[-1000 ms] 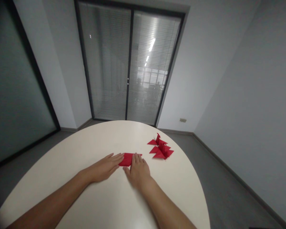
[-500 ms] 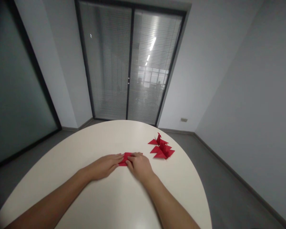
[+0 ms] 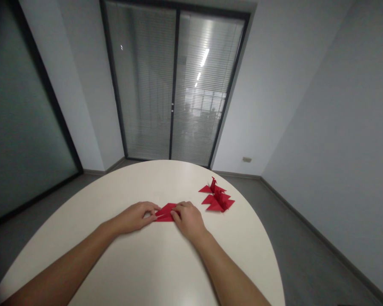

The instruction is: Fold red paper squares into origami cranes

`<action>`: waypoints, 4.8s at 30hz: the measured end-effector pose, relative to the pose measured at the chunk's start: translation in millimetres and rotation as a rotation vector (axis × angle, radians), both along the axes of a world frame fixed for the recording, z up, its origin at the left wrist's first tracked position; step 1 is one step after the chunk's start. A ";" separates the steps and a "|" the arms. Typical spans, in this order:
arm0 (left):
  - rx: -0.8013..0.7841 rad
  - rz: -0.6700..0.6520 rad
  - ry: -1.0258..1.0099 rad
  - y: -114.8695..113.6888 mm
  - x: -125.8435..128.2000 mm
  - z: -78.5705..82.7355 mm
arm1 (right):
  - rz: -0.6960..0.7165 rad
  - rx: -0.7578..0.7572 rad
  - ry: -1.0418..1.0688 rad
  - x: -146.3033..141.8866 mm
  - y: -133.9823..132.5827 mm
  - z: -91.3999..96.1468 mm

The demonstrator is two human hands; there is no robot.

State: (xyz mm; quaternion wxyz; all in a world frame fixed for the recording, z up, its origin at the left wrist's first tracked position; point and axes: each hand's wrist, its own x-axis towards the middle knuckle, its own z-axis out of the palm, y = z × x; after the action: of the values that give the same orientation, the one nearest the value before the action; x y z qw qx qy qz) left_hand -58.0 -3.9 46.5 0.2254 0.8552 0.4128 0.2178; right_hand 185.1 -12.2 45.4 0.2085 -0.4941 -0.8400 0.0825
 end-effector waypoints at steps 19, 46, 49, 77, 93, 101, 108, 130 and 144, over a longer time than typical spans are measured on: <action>0.197 -0.096 0.138 -3.1 2.3 -3.3 | -0.049 0.049 0.077 1.7 12.4 -13.3; 0.174 -0.163 -0.002 -4.9 16.1 -13.6 | 0.139 -0.166 -0.143 -2.2 -0.6 -12.4; 0.172 -0.154 0.048 -3.9 14.4 -13.3 | 0.162 -0.183 -0.152 -0.2 -0.9 -11.1; 0.268 0.042 0.195 -10.4 17.2 -5.3 | 0.320 0.017 -0.060 12.2 3.3 10.1; 0.161 0.218 0.063 -2.8 22.2 -16.9 | 0.147 -0.016 0.011 11.3 1.4 8.8; 0.166 0.206 0.056 -3.3 20.4 -16.1 | 0.207 0.051 -0.131 12.9 2.8 5.2; 0.239 0.147 0.253 -8.4 24.1 -8.0 | 0.144 0.090 -0.343 -0.6 -9.3 17.4; 0.400 0.291 0.115 7.1 15.7 -25.8 | 0.099 -0.235 -0.214 -17.8 -25.3 1.6; 0.266 0.231 0.337 -0.4 21.3 -31.3 | 0.102 -0.244 -0.213 -17.8 -25.7 -1.6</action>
State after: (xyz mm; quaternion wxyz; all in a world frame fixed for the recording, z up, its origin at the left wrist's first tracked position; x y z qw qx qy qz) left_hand -36.7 -4.3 15.2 0.0120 0.8487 0.5073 0.1488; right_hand 167.4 -38.0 43.8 0.0522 -0.4783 -0.8652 0.1412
